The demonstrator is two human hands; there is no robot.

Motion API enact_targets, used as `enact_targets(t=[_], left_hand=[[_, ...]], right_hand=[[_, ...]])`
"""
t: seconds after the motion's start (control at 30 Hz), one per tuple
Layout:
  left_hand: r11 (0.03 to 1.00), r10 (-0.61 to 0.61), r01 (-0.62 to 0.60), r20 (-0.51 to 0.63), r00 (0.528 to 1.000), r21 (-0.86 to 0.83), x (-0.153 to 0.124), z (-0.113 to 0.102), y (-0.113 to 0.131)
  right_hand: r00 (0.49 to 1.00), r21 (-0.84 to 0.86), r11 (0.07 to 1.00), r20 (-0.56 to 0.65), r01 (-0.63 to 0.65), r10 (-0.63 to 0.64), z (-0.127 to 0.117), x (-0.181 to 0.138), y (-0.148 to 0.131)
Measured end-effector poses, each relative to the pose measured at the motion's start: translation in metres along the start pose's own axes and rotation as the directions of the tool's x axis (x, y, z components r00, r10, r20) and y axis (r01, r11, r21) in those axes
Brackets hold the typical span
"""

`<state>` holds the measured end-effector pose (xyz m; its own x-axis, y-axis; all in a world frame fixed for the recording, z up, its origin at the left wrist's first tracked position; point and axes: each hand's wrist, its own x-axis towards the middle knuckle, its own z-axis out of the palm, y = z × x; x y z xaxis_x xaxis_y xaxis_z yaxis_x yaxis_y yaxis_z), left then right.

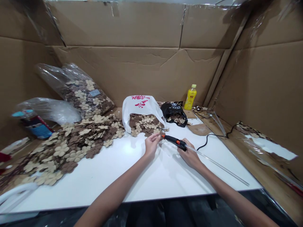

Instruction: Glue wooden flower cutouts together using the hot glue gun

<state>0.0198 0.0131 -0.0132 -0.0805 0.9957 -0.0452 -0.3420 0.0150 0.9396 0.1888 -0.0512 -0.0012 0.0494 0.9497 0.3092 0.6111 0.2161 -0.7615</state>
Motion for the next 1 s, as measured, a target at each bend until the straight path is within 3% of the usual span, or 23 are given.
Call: enact_targets(t=[0.3,0.47,0.6,0.7,0.87,1.0], left_hand=[[0.988,0.135,-0.134,-0.007,0.991,0.069,0.002,0.0,0.001],[0.991,0.127,-0.125,-0.031,0.991,0.053,0.004,-0.001,0.001],[0.995,0.089,-0.087,-0.043,0.995,0.045,0.004,0.0,0.002],[0.996,0.075,-0.072,-0.047,0.996,0.06,0.003,0.001,0.003],[0.998,0.055,-0.053,-0.045,0.997,0.04,0.003,0.0,0.006],[0.999,0.044,-0.044,-0.034,0.998,0.025,0.004,-0.001,0.004]], right_hand=[[1.0,-0.074,0.997,-0.03,0.001,-0.003,-0.001,-0.002,-0.001],[0.999,-0.224,0.974,0.006,0.04,-0.04,-0.038,-0.01,0.026],[0.995,-0.543,0.837,-0.095,-0.066,0.017,-0.091,-0.021,0.065],[0.988,-0.686,0.714,-0.147,-0.143,0.057,-0.118,-0.03,0.094],[0.987,-0.747,0.648,-0.15,-0.148,0.053,-0.128,-0.045,0.124],[0.985,-0.782,0.608,-0.175,-0.138,-0.001,-0.129,-0.043,0.122]])
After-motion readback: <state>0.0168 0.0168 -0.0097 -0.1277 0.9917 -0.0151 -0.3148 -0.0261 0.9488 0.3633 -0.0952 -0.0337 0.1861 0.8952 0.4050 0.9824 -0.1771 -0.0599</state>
